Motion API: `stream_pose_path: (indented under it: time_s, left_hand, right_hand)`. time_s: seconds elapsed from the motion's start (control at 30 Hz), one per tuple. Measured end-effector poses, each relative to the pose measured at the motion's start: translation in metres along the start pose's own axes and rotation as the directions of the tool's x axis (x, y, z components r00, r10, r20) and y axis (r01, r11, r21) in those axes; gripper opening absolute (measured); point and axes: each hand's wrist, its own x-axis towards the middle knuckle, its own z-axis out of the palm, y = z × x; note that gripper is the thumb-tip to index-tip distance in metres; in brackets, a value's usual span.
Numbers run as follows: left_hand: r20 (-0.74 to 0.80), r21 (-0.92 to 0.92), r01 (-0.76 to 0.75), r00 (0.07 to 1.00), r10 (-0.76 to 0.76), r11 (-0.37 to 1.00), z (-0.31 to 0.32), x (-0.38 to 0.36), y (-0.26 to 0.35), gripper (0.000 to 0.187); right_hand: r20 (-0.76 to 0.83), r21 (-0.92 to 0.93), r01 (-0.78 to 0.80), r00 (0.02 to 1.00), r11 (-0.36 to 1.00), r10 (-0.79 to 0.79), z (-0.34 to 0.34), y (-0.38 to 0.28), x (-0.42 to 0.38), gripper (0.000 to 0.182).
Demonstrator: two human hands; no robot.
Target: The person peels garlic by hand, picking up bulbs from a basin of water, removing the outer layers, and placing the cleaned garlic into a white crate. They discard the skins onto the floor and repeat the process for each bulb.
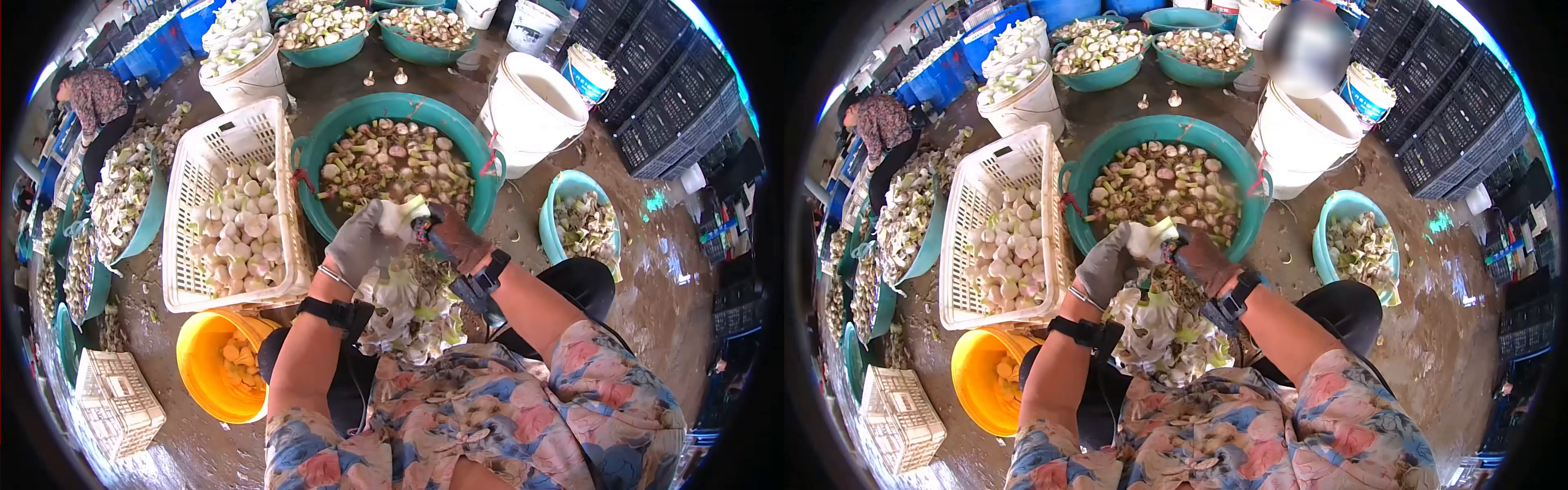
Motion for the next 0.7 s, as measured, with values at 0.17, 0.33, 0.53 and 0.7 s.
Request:
stream_pose_path:
  time_s: [0.17,0.33,0.53,0.7]
  left_hand:
    - [0.09,0.523,-0.329,0.939,0.332,0.787,0.032,-0.016,0.005,0.046]
    - [-0.228,0.634,-0.228,0.858,0.461,0.739,0.003,0.007,0.003,0.04]
    - [0.134,0.829,-0.469,0.697,0.704,0.306,-0.005,0.024,-0.023,0.028]
    - [-0.024,-0.138,-0.31,0.95,0.31,0.941,0.017,0.004,0.009,0.027]
  right_hand:
    - [-0.013,0.705,-0.101,0.988,0.702,0.155,0.013,-0.034,-0.012,0.021]
    - [-0.113,0.478,-0.011,0.991,0.879,0.074,0.023,-0.018,-0.006,0.02]
    - [0.037,0.627,-0.077,0.997,0.775,0.07,0.018,-0.011,-0.008,0.014]
    - [-0.11,-0.377,-0.132,0.989,0.917,0.097,-0.01,0.021,0.009,0.029]
